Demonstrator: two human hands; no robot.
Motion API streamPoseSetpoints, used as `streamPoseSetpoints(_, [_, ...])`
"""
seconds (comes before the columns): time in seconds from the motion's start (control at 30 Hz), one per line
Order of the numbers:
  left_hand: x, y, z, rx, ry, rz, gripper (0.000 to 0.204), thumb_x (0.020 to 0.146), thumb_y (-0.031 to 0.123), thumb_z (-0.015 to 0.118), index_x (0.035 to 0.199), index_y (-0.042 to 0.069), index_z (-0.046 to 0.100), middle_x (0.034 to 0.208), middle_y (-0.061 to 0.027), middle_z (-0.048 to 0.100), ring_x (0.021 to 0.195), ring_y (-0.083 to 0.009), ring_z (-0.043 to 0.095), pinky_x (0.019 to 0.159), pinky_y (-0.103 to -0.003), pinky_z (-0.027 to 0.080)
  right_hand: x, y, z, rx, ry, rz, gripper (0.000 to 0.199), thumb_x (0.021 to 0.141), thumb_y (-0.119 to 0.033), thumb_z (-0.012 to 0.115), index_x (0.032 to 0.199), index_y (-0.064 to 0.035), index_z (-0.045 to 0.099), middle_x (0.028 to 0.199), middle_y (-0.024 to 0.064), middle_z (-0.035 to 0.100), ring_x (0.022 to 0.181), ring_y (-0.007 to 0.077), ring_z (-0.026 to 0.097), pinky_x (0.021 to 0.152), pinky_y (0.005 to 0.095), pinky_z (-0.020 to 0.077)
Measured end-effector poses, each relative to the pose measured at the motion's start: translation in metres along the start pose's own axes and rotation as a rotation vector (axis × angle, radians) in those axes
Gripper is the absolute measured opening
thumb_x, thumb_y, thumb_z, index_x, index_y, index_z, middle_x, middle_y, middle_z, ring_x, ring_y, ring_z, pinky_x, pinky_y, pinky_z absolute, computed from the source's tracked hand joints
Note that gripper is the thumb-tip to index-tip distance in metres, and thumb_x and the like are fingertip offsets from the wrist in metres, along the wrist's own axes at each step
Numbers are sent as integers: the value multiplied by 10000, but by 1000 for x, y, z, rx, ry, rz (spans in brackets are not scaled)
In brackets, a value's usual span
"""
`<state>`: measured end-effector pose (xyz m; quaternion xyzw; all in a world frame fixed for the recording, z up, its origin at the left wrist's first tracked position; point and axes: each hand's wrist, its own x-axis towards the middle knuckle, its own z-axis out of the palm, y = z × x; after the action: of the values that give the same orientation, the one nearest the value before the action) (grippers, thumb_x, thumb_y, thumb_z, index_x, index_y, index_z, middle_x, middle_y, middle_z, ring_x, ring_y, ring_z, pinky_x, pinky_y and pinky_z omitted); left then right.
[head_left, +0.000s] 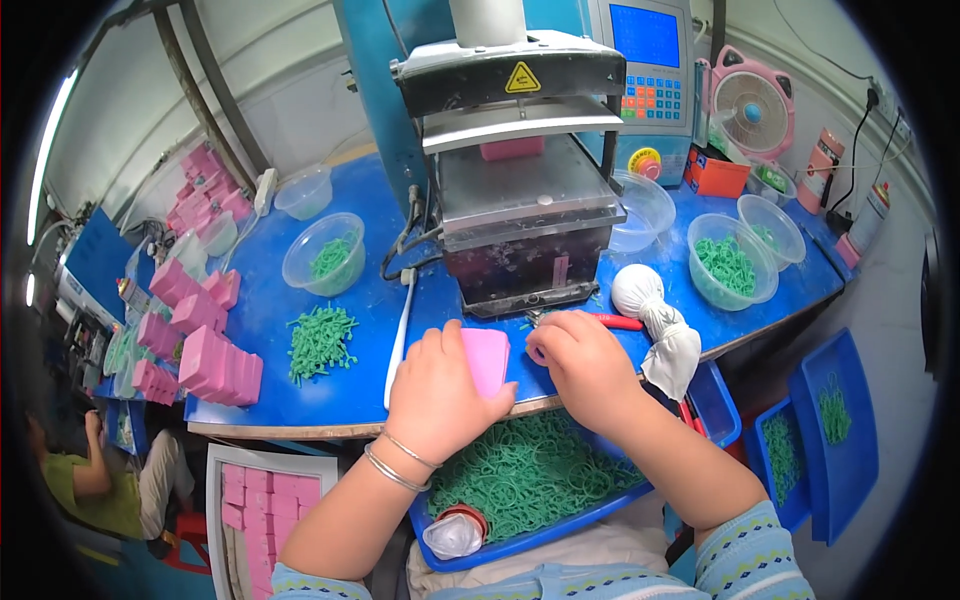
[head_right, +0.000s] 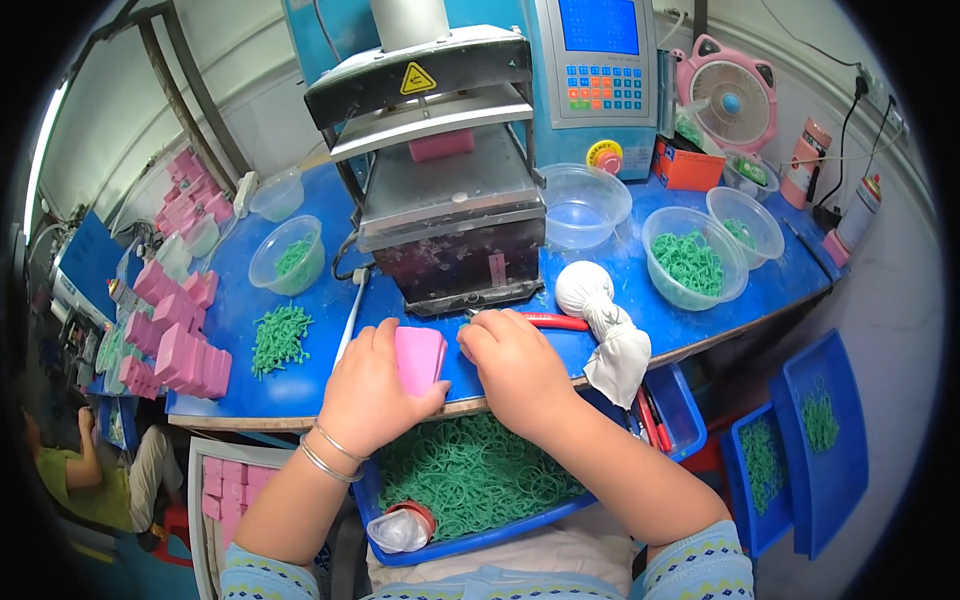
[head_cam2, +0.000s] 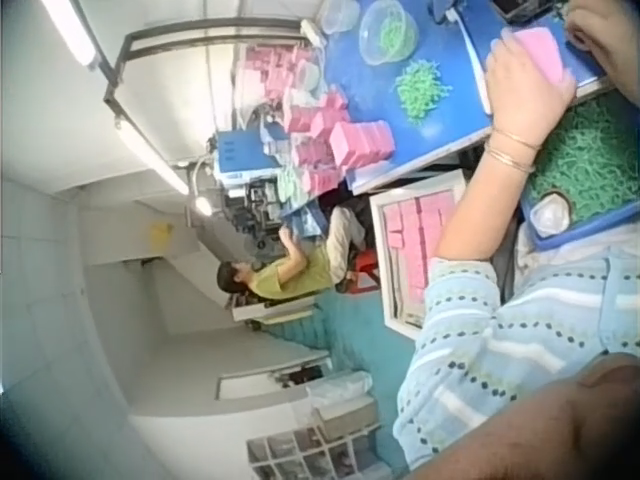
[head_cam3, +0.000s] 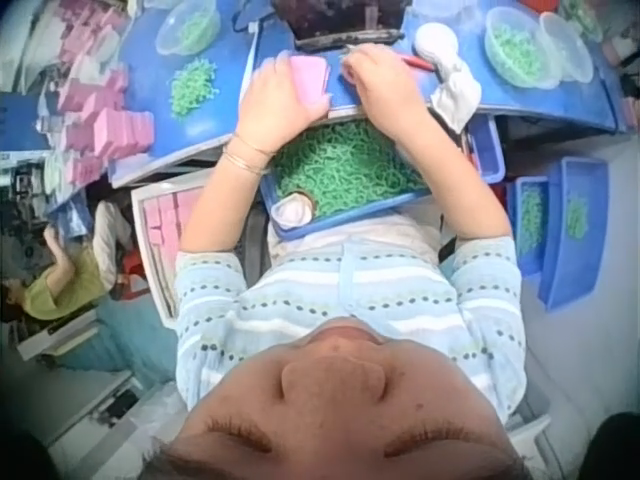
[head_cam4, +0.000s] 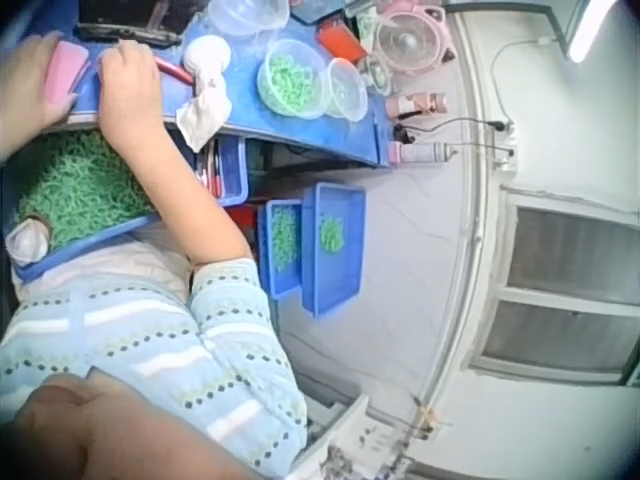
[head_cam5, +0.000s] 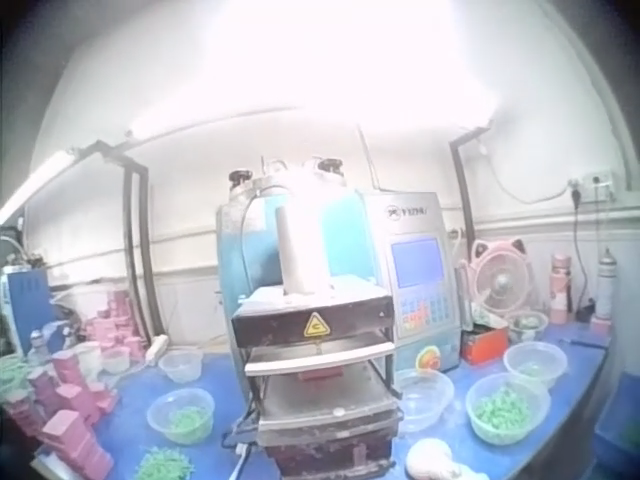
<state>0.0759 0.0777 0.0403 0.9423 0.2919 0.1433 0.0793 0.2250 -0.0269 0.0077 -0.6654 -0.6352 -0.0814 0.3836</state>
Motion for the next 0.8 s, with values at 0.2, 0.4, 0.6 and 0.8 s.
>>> streamPoseSetpoints(0.2, [-44, -11, -7, -719, 179, 15, 795, 627, 112, 731, 1288, -27, 310, 1130, -163, 465, 1021, -251, 503, 846, -339, 448, 0, -26, -11, -84, 168, -96, 307, 774, -122, 623, 1033, 25, 553, 1026, 156, 577, 1008, 302, 552, 844, 379, 456])
streamPoseSetpoints(0.4, [-85, 1, 0, -1321, 184, 142, 721, 640, -76, 654, 1242, 45, 276, 1194, -152, 442, 1174, -268, 438, 1019, -405, 319, -27, -84, -19, 983, -247, 458, 428, 847, -192, 597, 1178, 40, 455, 1014, 134, 595, 902, 145, 594, 756, 274, 482])
streamPoseSetpoints(0.6, [-109, -2, -6, -1261, 407, 196, 666, 664, -47, 648, 1195, 82, 267, 1194, -183, 454, 1211, -371, 395, 1033, -497, 271, -41, -91, -12, 1559, -297, 967, 305, 917, -137, 480, 1173, 30, 462, 1035, 89, 581, 914, 119, 582, 788, 246, 476])
streamPoseSetpoints(0.8, [-135, 4, -11, -1233, 117, 324, 817, 514, 325, 874, 1118, 97, 373, 1288, -173, 277, 1266, -318, 273, 1017, -478, 287, -51, -94, -27, 669, -184, 242, 192, 838, -154, 588, 984, -32, 569, 864, 116, 603, 793, 244, 608, 682, 336, 482])
